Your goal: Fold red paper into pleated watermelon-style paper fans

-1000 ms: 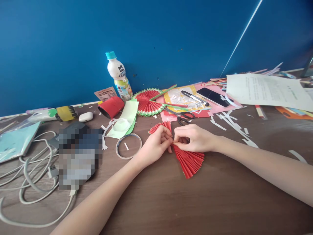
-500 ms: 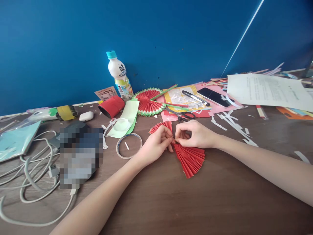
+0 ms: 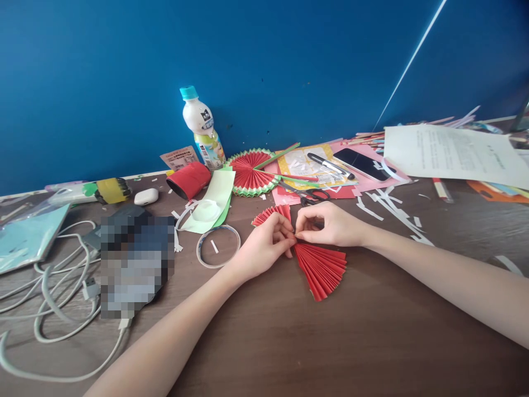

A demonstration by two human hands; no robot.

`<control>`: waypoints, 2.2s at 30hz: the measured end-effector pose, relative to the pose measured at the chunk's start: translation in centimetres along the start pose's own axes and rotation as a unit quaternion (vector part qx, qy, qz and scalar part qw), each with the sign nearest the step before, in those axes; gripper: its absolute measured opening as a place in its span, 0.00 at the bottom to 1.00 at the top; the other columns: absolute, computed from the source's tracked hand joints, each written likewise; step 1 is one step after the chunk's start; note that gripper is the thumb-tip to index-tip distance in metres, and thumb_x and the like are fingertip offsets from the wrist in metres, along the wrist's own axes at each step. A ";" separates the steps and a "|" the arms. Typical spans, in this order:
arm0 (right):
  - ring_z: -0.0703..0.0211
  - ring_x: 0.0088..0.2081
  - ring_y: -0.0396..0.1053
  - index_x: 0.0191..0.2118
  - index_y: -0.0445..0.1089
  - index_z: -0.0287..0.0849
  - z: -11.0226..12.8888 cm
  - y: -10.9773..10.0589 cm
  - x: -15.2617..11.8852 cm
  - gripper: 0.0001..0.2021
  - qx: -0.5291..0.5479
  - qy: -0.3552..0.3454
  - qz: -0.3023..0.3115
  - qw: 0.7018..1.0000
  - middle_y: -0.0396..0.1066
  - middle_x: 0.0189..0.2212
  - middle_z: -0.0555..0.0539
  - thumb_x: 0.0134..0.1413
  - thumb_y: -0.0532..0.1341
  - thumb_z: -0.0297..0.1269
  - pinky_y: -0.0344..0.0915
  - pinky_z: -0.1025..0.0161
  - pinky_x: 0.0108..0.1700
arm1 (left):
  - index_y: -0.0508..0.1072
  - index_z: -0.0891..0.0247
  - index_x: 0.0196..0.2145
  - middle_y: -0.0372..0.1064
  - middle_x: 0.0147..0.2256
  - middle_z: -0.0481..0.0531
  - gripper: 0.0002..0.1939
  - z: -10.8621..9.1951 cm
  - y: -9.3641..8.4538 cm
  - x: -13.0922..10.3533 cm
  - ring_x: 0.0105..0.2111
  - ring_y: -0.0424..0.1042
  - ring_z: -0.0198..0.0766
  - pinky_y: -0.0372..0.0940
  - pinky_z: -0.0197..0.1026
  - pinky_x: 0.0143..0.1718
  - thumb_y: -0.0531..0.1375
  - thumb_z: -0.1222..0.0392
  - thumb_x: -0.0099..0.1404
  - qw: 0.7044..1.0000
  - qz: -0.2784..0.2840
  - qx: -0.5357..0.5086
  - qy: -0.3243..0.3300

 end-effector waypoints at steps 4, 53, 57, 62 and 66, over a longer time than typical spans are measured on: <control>0.65 0.27 0.63 0.28 0.68 0.38 -0.4 -0.4 0.1 0.06 -0.005 0.019 0.024 1.000 0.68 0.25 0.50 0.47 0.60 0.36 0.60 0.65 0.30 | 0.59 0.63 0.33 0.64 0.24 0.44 0.04 -0.1 0.0 0.0 0.24 0.69 0.30 0.61 0.35 0.29 0.54 0.64 0.60 1.000 -0.005 0.014 -0.002; 0.70 0.24 0.50 0.28 0.51 0.43 -1.1 1.5 0.7 0.19 0.123 0.024 -0.027 0.992 0.51 0.24 0.57 0.44 0.65 0.42 0.51 0.68 0.25 | 0.54 0.60 0.41 0.64 0.30 0.45 0.11 0.1 0.0 0.0 0.23 0.67 0.27 0.61 0.34 0.30 0.52 0.64 0.62 0.999 0.024 -0.003 0.032; 0.70 0.25 0.51 0.29 0.52 0.43 -1.1 1.3 0.7 0.18 0.140 0.051 -0.013 0.989 0.52 0.24 0.57 0.43 0.65 0.40 0.52 0.67 0.27 | 0.54 0.60 0.43 0.64 0.32 0.47 0.14 0.1 0.0 -0.1 0.25 0.69 0.28 0.61 0.34 0.30 0.53 0.66 0.60 0.999 0.027 0.003 0.034; 0.67 0.29 0.60 0.32 0.56 0.42 -0.8 1.2 0.8 0.15 0.179 0.067 0.013 0.982 0.59 0.27 0.54 0.44 0.65 0.38 0.58 0.65 0.32 | 0.56 0.60 0.41 0.65 0.31 0.46 0.12 0.2 0.1 -0.1 0.25 0.69 0.29 0.61 0.35 0.31 0.53 0.65 0.60 0.999 0.013 0.018 0.030; 0.66 0.30 0.61 0.33 0.58 0.41 -0.8 1.1 0.8 0.14 0.180 0.064 0.026 0.981 0.61 0.28 0.54 0.45 0.64 0.38 0.58 0.64 0.33 | 0.57 0.60 0.40 0.65 0.30 0.45 0.10 0.1 0.1 -0.1 0.25 0.69 0.29 0.61 0.34 0.31 0.53 0.65 0.60 0.999 0.015 0.017 0.032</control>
Point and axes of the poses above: each hand's wrist, its own x-axis towards the middle knuckle, its own y-axis out of the palm, z = x × y, the point moved 2 cm from there along x, towards the middle knuckle
